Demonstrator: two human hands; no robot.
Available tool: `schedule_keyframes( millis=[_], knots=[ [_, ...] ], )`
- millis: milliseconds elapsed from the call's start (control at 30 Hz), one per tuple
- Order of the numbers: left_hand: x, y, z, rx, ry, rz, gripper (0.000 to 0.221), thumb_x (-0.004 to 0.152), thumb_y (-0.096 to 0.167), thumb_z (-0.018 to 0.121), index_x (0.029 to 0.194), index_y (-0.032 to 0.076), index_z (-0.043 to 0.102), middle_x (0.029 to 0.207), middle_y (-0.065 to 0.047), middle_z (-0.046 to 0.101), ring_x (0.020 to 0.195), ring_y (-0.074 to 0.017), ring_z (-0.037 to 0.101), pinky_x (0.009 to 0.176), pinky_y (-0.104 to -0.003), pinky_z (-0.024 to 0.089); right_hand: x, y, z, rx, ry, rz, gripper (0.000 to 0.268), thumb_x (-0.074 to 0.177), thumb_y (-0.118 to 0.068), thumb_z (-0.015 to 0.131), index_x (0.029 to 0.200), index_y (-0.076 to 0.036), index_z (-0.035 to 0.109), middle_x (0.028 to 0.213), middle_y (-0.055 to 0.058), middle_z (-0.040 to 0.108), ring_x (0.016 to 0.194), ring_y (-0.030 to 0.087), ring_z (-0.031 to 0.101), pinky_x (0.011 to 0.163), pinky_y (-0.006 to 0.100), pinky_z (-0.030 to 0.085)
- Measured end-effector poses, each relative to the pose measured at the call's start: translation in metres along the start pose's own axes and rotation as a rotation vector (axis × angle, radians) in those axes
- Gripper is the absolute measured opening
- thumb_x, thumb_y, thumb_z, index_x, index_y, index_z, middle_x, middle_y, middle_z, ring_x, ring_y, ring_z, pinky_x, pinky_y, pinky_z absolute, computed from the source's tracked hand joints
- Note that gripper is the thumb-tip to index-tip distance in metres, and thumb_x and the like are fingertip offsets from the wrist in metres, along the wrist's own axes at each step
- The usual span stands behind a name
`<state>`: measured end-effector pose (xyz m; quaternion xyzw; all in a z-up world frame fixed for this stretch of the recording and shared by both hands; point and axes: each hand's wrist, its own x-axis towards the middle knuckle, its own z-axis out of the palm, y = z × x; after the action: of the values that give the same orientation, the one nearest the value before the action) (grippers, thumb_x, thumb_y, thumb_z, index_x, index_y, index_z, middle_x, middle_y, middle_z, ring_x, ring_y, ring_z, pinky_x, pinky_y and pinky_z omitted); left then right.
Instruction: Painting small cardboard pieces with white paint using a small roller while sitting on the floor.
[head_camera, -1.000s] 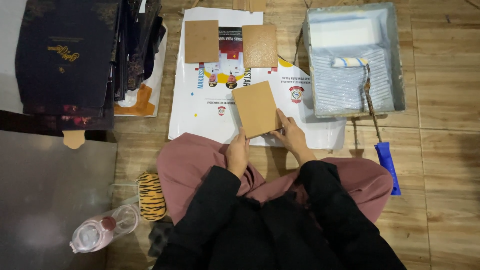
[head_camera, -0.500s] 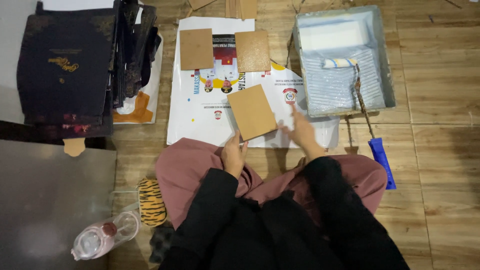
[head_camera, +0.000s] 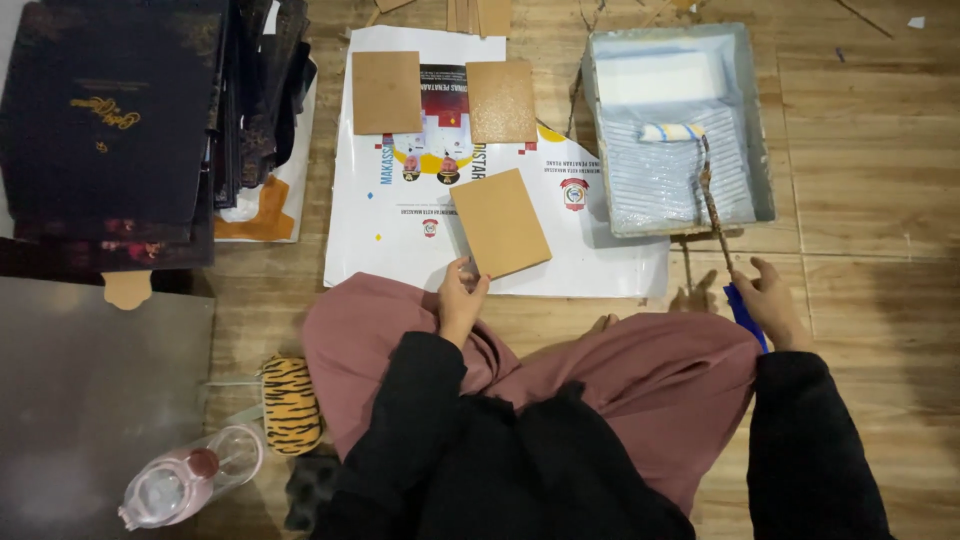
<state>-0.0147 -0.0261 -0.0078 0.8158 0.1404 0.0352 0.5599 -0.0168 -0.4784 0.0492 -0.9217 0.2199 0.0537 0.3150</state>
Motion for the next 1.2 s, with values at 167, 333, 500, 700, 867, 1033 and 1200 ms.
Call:
schedule_keyframes(
  millis=[167, 333, 500, 700, 867, 1033, 1200],
  knots=[
    [0.000, 0.002, -0.002, -0.008, -0.042, -0.056, 0.047, 0.074, 0.015, 0.064, 0.117, 0.006, 0.048, 0.080, -0.006, 0.059, 0.066, -0.0155, 0.057, 0.062, -0.025, 0.048, 0.016, -0.004, 0.013, -0.058, -0.056, -0.101, 0.047, 0.082, -0.011, 0.047, 0.129, -0.007, 0.045, 0.093, 0.020, 0.061, 0.074, 0.031, 0.059, 0.064, 0.038, 0.046],
    [-0.001, 0.000, -0.004, -0.004, -0.073, -0.061, 0.050, 0.074, 0.016, 0.065, 0.119, 0.006, 0.046, 0.079, -0.005, 0.059, 0.065, -0.0142, 0.056, 0.061, -0.024, 0.047, 0.036, 0.005, 0.025, -0.423, 0.070, -0.254, 0.035, 0.087, -0.028, 0.050, 0.111, -0.003, 0.054, 0.083, 0.023, 0.063, 0.073, 0.042, 0.059, 0.063, 0.047, 0.045],
    [0.000, 0.002, -0.004, 0.025, -0.090, -0.048, 0.051, 0.074, 0.017, 0.065, 0.120, 0.006, 0.046, 0.076, -0.003, 0.056, 0.064, -0.0145, 0.055, 0.062, -0.025, 0.047, 0.040, -0.034, 0.004, -0.403, 0.223, -0.439, 0.049, 0.077, -0.008, 0.053, 0.125, -0.001, 0.052, 0.092, 0.028, 0.062, 0.078, 0.046, 0.057, 0.064, 0.049, 0.046],
    [0.001, 0.000, -0.004, 0.051, -0.086, -0.048, 0.049, 0.075, 0.017, 0.065, 0.120, 0.006, 0.047, 0.077, -0.004, 0.059, 0.064, -0.0141, 0.056, 0.061, -0.024, 0.047, 0.041, -0.109, -0.008, -0.321, 0.141, -0.457, 0.056, 0.074, 0.000, 0.050, 0.128, -0.015, 0.054, 0.090, 0.028, 0.062, 0.076, 0.047, 0.057, 0.064, 0.051, 0.045],
    [0.011, -0.026, 0.003, 0.131, -0.155, -0.148, 0.054, 0.076, 0.032, 0.065, 0.124, 0.016, 0.045, 0.097, -0.007, 0.064, 0.086, -0.0210, 0.065, 0.069, -0.031, 0.054, 0.076, -0.128, 0.010, -0.481, 0.030, -0.278, 0.052, 0.082, -0.012, 0.048, 0.132, -0.025, 0.049, 0.097, 0.027, 0.064, 0.091, 0.045, 0.060, 0.076, 0.053, 0.048],
    [0.010, -0.025, 0.002, 0.084, -0.146, -0.149, 0.054, 0.077, 0.029, 0.066, 0.123, 0.012, 0.045, 0.094, -0.009, 0.064, 0.082, -0.0228, 0.065, 0.067, -0.031, 0.054, 0.087, -0.119, 0.019, -0.550, 0.018, -0.307, 0.052, 0.080, -0.013, 0.047, 0.131, -0.027, 0.052, 0.093, 0.023, 0.066, 0.088, 0.041, 0.062, 0.073, 0.050, 0.050],
    [0.012, -0.029, 0.004, 0.083, -0.158, -0.158, 0.053, 0.076, 0.031, 0.066, 0.123, 0.014, 0.046, 0.094, -0.008, 0.065, 0.082, -0.0215, 0.065, 0.066, -0.030, 0.054, 0.078, -0.108, 0.023, -0.637, 0.001, -0.344, 0.057, 0.079, -0.011, 0.048, 0.135, -0.024, 0.048, 0.088, 0.025, 0.067, 0.085, 0.041, 0.064, 0.071, 0.050, 0.051]
  ],
)
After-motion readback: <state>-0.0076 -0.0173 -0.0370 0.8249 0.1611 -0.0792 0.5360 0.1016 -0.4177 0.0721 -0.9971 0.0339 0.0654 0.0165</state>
